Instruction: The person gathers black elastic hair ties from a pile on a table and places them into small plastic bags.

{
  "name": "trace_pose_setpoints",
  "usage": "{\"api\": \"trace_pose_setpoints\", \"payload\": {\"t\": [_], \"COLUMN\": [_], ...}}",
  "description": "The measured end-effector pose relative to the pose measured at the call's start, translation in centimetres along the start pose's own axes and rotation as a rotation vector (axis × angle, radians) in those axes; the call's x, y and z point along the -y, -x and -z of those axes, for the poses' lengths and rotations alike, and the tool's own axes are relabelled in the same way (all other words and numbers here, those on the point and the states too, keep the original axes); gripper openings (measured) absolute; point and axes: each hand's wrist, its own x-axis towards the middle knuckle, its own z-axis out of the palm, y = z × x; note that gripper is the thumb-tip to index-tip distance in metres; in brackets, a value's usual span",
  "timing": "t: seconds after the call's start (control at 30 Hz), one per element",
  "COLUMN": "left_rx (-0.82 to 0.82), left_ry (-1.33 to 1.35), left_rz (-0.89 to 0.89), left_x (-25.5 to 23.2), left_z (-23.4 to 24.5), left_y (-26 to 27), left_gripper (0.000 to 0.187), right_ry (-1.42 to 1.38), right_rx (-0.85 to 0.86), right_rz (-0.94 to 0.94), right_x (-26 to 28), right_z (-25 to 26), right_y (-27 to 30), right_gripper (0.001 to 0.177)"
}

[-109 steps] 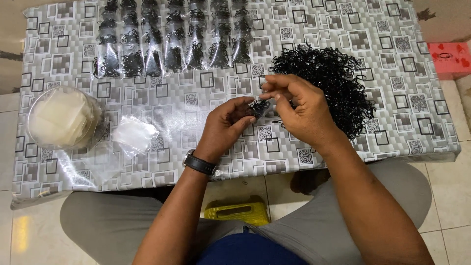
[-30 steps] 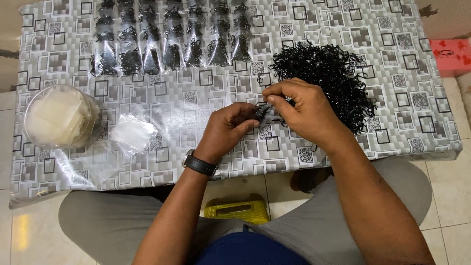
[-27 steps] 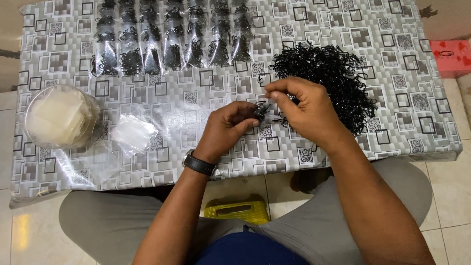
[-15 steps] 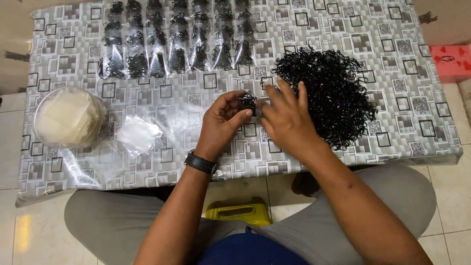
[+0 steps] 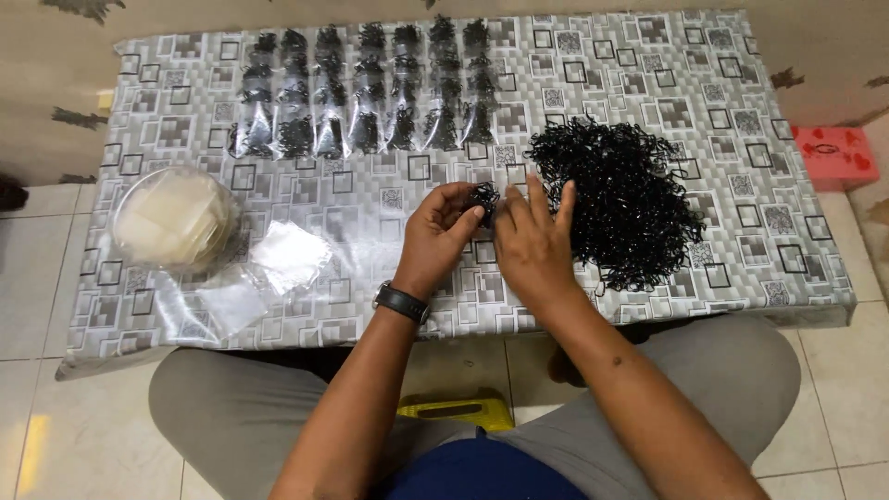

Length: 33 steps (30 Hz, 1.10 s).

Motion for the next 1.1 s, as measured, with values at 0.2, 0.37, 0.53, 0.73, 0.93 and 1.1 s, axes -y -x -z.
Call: {"api": "trace_pose_setpoints", "payload": {"t": [0.2, 0.37, 0.53, 0.73, 0.93, 1.1], "left_rx": [-0.119, -0.270, -0.470, -0.551, -0.629, -0.280], "left_ry": [0.131, -0.186, -0.513, -0.808, -1.231, -1.435], "left_rz": [0.065, -0.034, -0.146, -0.120, -0.324, -0.469], "left_x": [-1.1, -5.2, -2.9, -0.3, -1.8, -3.2], "left_z": [0.7, 5.1, 12.9, 17.3, 15.0, 12.4], "left_y": [-0.1, -2.2, -7.9, -12.1, -9.8, -6.1], "left_gripper": [0.026, 0.016, 0.018, 0.026, 0.063, 0.037], "right_ry": [-0.072, -0.120, -0.137, -0.190, -0.188, -0.157], "right_rx": [0.031, 0.066, 0.095, 0.159, 0.122, 0.088], "right_rz": [-0.172, -0.222, -0.250, -0.293, -0.281, -0.261], "right_x": [-0.2, 0.3, 0.5, 0.8, 0.8, 0.8], "right_z": [-0.4, 0.4, 1.2, 2.4, 2.1, 2.0], "right_y": [1.2, 0.8, 0.4, -0.2, -0.2, -0.1], "right_gripper": [0.024, 0.024, 0.024, 0.025, 0.024, 0.022]}}
